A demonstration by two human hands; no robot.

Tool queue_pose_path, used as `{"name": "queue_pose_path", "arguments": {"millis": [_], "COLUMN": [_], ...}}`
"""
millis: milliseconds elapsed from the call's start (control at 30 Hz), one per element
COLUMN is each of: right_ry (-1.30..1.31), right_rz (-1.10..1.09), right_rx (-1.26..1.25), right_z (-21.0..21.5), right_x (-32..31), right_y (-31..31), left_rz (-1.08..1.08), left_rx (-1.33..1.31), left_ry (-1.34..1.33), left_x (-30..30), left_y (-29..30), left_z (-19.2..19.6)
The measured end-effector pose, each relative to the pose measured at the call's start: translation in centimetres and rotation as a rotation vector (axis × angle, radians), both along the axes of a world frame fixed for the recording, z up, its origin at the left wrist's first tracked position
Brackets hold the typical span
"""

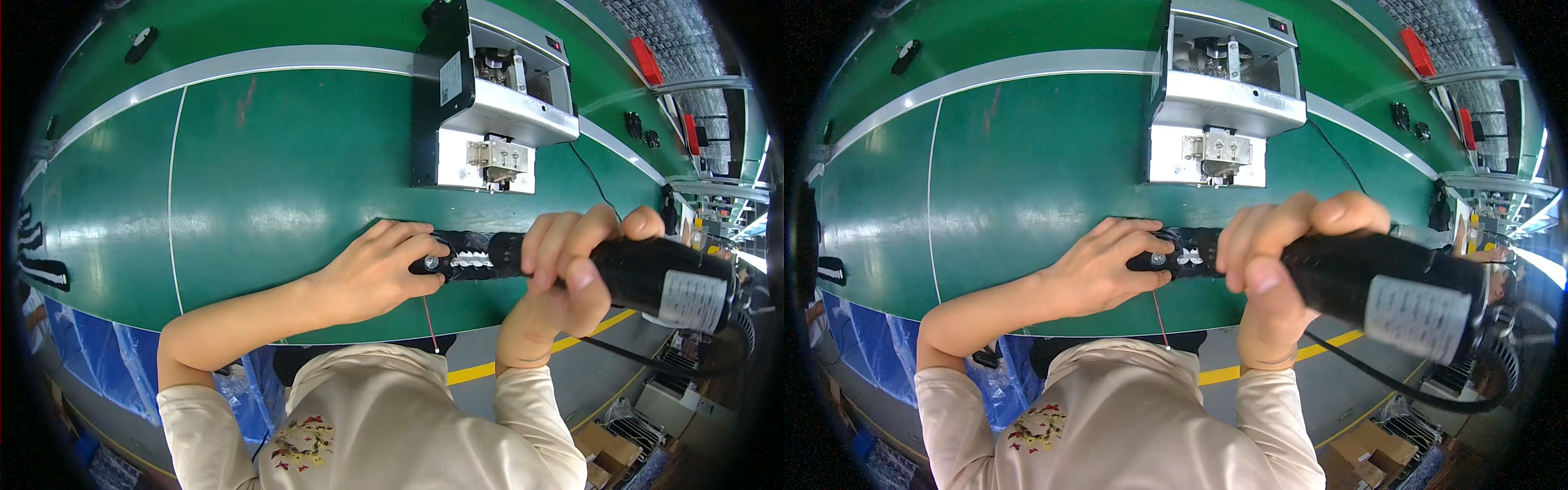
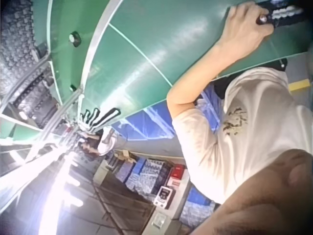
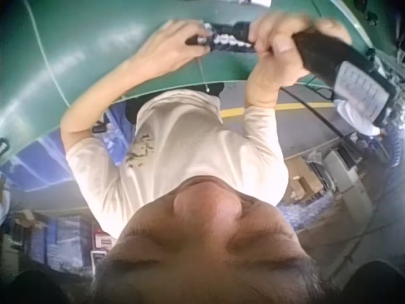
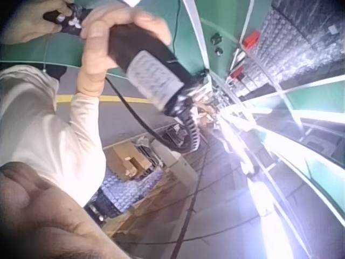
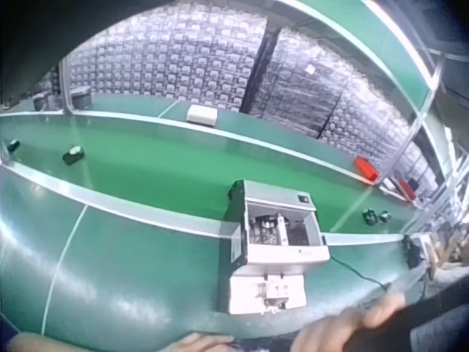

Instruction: Assemble small electronic components using an electric screwdriver at a factory workbench.

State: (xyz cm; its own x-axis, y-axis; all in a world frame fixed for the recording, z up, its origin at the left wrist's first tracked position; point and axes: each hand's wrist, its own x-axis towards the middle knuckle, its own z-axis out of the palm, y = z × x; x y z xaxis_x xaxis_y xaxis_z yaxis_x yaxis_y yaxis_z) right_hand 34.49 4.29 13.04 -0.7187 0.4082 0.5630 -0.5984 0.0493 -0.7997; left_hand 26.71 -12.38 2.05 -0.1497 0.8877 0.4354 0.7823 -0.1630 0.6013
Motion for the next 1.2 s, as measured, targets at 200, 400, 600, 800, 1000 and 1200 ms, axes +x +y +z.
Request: {"name": "queue_pose_path", "arguments": {"millis": [200, 400, 600, 800, 1000, 1200], "right_ry": [-0.112, -0.241, -0.223, -0.185, 0.128, 0.075], "right_rz": [0.047, 0.031, 0.135, 0.216, 0.050, -0.113], "right_rx": [-0.117, -0.031, 0.034, 0.115, 0.026, 0.027], "right_z": [-1.2, -1.9, -2.5, -2.6, 1.7, 1.7], "right_x": [0.7, 1.0, 0.9, 0.6, -1.7, -4.6], "right_y": [-1.1, -0.9, -0.9, 0.2, 2.5, 4.3], "left_rz": [0.025, 0.021, 0.031, 0.027, 0.028, 0.010], "left_rx": [0.022, 0.017, 0.016, 0.025, 0.030, 0.024], "left_ry": [-0.008, -0.002, -0.016, -0.007, -0.004, -0.013], "left_x": [0.2, 0.1, 0.1, 0.0, 0.4, 0.2], "left_y": [0.0, 0.1, -0.1, -0.2, 0.1, -0.1], "left_z": [0.2, 0.3, 0.3, 0.1, 0.3, 0.4]}}
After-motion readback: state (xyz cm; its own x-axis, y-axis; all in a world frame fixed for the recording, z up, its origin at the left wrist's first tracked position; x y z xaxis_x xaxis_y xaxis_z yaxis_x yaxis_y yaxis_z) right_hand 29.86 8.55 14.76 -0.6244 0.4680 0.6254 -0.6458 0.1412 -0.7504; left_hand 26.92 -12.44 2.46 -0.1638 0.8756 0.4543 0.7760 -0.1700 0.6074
